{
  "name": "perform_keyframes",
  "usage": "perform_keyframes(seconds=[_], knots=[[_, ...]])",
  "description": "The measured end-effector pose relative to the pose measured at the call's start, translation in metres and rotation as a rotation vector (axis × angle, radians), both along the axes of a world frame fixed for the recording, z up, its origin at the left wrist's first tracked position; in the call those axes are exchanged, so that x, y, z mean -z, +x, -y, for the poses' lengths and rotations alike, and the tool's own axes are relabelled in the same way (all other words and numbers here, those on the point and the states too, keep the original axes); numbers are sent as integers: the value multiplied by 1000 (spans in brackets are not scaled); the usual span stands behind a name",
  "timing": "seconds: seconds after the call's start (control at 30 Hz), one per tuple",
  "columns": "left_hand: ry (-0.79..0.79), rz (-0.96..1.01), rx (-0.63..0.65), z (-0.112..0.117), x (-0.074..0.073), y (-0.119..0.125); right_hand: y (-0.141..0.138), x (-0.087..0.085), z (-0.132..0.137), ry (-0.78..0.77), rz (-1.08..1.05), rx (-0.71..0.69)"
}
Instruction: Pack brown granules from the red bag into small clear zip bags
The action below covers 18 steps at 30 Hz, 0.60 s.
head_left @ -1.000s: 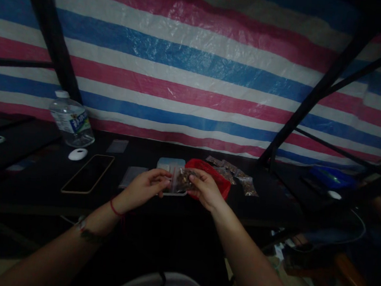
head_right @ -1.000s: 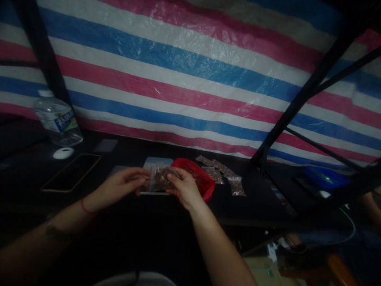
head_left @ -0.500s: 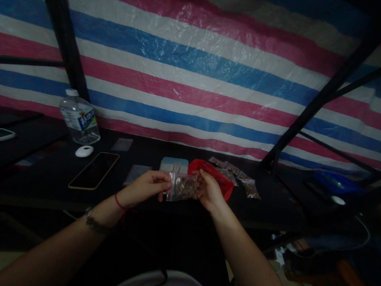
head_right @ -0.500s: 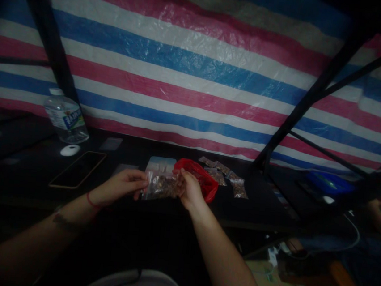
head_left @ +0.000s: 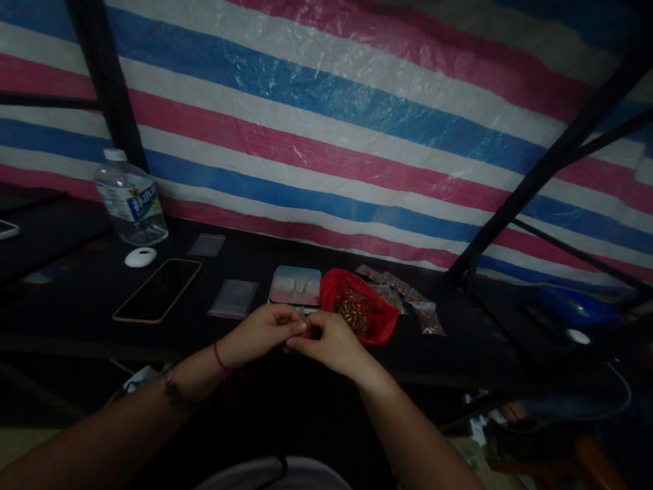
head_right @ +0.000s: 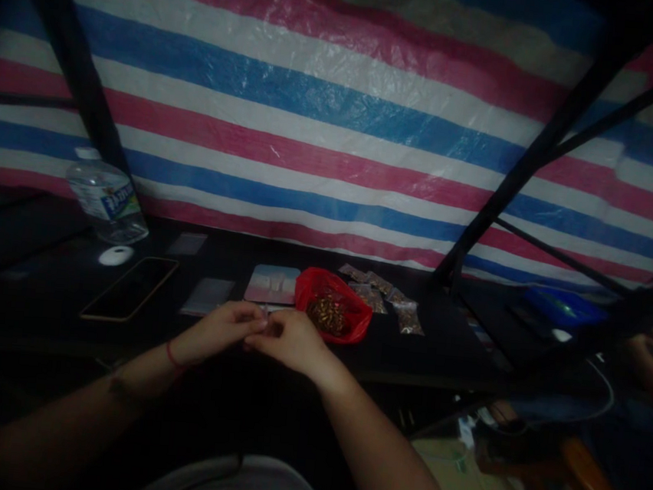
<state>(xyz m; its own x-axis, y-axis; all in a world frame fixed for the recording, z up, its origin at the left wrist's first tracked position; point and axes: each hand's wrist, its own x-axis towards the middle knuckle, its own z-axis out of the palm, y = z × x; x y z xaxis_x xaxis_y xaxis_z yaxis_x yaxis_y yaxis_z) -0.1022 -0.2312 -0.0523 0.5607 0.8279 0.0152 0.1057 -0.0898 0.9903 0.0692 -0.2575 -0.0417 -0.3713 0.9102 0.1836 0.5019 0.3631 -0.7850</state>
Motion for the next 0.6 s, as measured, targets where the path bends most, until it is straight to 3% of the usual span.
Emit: perform_keyframes(seconds=[0.2,0.3,0.5,0.6], knots=[[15,-14,35,5,-10,-1,18,-4,-9,-127,-55,-252],[32,-46,35,7,-14,-1,23,-1,-13,-150,-87,-304],[95,-216,-41,10,-9,4,20,12,-20,-111,-44,-292],[99,-341,-120,9,-9,3,21,13,-23,-12,7,-160]])
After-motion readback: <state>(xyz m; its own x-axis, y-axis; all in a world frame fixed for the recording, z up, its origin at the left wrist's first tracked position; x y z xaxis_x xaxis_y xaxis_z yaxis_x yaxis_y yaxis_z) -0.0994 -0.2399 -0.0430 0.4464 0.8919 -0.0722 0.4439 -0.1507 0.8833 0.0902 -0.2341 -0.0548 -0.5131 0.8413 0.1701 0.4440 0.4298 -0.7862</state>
